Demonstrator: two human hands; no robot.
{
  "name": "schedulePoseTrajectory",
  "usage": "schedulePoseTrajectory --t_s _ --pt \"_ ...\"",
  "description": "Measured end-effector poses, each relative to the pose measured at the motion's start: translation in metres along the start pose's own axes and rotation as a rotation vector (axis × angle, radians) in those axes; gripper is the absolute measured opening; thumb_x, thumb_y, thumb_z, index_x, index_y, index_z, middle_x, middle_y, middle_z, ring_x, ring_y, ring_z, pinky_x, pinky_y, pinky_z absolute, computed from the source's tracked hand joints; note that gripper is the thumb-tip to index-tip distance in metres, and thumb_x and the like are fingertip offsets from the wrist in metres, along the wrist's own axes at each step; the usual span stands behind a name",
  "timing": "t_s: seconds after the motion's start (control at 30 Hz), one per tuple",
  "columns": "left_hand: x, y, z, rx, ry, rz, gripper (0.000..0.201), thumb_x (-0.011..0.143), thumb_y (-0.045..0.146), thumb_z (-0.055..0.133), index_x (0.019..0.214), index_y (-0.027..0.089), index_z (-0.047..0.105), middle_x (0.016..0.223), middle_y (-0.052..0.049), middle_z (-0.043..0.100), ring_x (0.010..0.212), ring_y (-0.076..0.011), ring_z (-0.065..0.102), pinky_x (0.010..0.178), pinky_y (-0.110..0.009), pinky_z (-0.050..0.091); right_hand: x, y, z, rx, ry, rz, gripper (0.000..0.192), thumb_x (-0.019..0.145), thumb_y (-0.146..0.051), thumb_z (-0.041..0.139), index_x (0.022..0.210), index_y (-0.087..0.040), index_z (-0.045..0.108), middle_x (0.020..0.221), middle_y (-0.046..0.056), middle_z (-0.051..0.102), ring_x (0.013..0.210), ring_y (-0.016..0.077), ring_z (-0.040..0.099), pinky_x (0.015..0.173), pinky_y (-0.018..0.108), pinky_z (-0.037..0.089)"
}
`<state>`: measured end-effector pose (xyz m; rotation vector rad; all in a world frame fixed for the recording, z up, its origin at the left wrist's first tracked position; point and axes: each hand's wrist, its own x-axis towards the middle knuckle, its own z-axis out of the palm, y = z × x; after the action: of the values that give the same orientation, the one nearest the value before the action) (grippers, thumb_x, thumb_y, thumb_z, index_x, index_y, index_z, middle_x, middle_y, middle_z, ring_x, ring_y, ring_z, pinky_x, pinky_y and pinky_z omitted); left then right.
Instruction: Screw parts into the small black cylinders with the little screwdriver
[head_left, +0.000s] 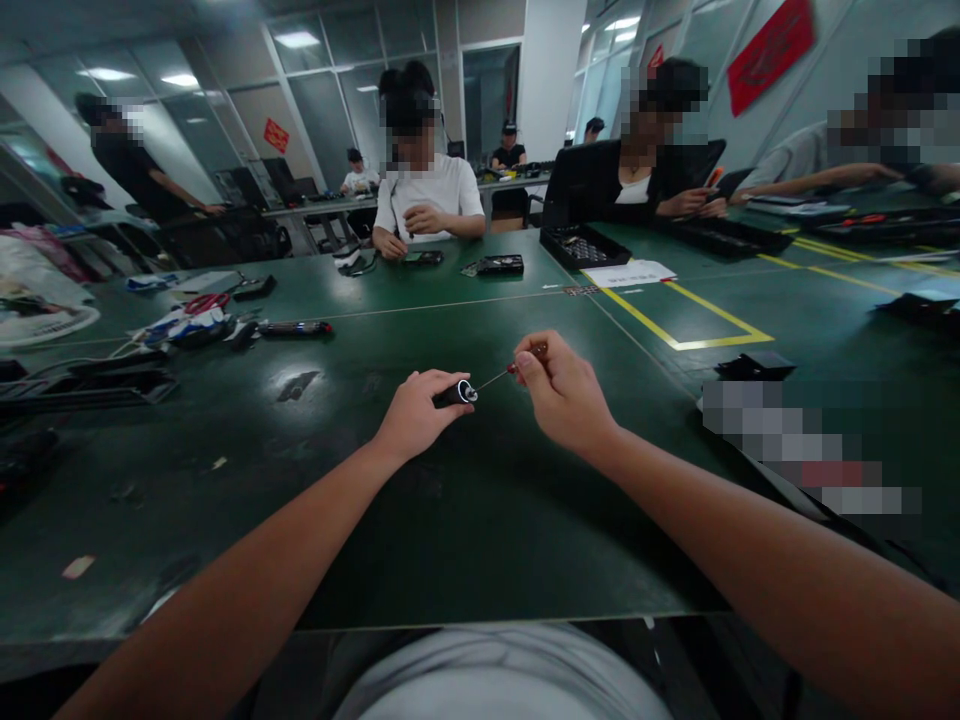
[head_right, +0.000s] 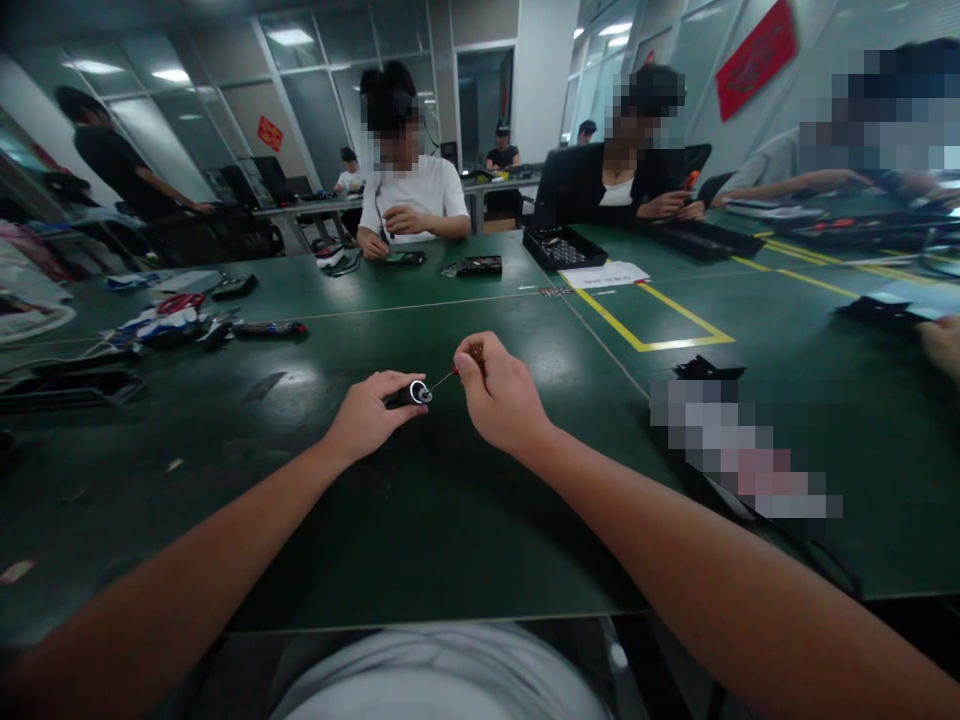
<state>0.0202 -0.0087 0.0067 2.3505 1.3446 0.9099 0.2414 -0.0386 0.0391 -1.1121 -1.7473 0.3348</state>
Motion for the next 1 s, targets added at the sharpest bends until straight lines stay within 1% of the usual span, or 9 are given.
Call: schedulePoseTrajectory --t_s 0.2,0.37,0.53,0.63,0.7,0.77,0.83,0.9,1.0 --pt "-0.001 0.005 -0.002 -0.079 -0.008 -0.042 0.044 0.083 0.033 0.076 0.126 0.026 0.067 0.121 -0.006 0.070 0.113 -0.0253 0.063 0.102 -0.044 0.047 0.002 0.001 -0.003 -0.022 0.047 0.005 0.013 0.099 -0.032 0.044 0.094 -0.024 0.052 0.079 0.002 0.066 0.068 0.0185 0.060 0.067 0.034 0.043" --pt "-0.001 0.009 -0.002 -0.170 0.032 -0.096 0.049 0.082 0.031 0.077 0.129 0.025 0.065 0.124 -0.007 0.070 0.115 -0.0252 0.063 0.106 -0.045 0.046 0.002 0.000 -0.003 -0.022 0.068 0.003 0.013 0.099 -0.032 0.044 0.093 -0.023 0.052 0.077 0.001 0.064 0.067 0.0179 0.059 0.066 0.033 0.042" --pt "0.001 0.001 0.003 -0.348 0.067 -0.126 0.048 0.083 0.033 0.075 0.129 0.025 0.065 0.126 -0.007 0.068 0.115 -0.0233 0.064 0.108 -0.042 0.045 0.002 0.001 -0.003 -0.002 0.077 0.003 0.012 0.100 -0.031 0.045 0.094 -0.023 0.053 0.077 0.001 0.063 0.068 0.0177 0.060 0.066 0.033 0.042" --pt "0.003 -0.001 0.005 -0.501 0.088 -0.177 0.045 0.086 0.033 0.069 0.130 0.022 0.062 0.121 -0.008 0.068 0.108 -0.0211 0.065 0.099 -0.038 0.050 0.003 0.002 -0.004 -0.013 0.100 0.011 0.012 0.100 -0.031 0.045 0.095 -0.023 0.053 0.076 0.000 0.062 0.068 0.0178 0.060 0.066 0.033 0.041" --pt "0.005 0.001 0.006 -0.624 0.105 -0.226 0.040 0.090 0.033 0.061 0.128 0.021 0.059 0.118 -0.008 0.067 0.101 -0.0188 0.065 0.088 -0.033 0.053 0.003 0.002 -0.005 -0.023 0.124 0.018 0.012 0.100 -0.032 0.045 0.095 -0.024 0.053 0.076 0.000 0.063 0.068 0.0182 0.060 0.067 0.034 0.041" --pt "0.007 0.006 0.007 -0.722 0.109 -0.278 0.033 0.092 0.032 0.055 0.122 0.021 0.058 0.108 -0.007 0.066 0.089 -0.0162 0.064 0.075 -0.028 0.053 0.005 0.003 -0.007 -0.026 0.151 0.021 0.012 0.100 -0.032 0.045 0.096 -0.024 0.053 0.077 0.001 0.063 0.069 0.0186 0.060 0.068 0.034 0.042" --pt "0.009 0.013 0.006 -0.733 0.070 -0.318 0.027 0.089 0.033 0.058 0.113 0.020 0.058 0.090 -0.003 0.063 0.074 -0.0139 0.060 0.064 -0.025 0.048 0.007 0.005 -0.009 -0.024 0.187 0.015 0.011 0.100 -0.032 0.045 0.097 -0.024 0.053 0.079 0.001 0.063 0.071 0.0190 0.061 0.068 0.035 0.043" --pt "0.011 0.022 0.005 -0.663 -0.006 -0.335 0.028 0.085 0.039 0.066 0.104 0.020 0.057 0.075 0.001 0.058 0.063 -0.0126 0.055 0.058 -0.024 0.045 0.009 0.006 -0.011 -0.018 0.226 0.013 0.011 0.100 -0.032 0.045 0.097 -0.024 0.052 0.080 0.001 0.063 0.072 0.0192 0.061 0.069 0.035 0.044" --pt "0.017 0.038 0.006 -0.496 -0.132 -0.315 0.032 0.083 0.047 0.069 0.096 0.019 0.060 0.072 0.000 0.059 0.061 -0.0136 0.056 0.058 -0.026 0.046 0.011 0.008 -0.013 -0.009 0.266 0.015 0.010 0.099 -0.031 0.045 0.098 -0.025 0.052 0.081 0.002 0.063 0.072 0.0193 0.061 0.070 0.036 0.046"
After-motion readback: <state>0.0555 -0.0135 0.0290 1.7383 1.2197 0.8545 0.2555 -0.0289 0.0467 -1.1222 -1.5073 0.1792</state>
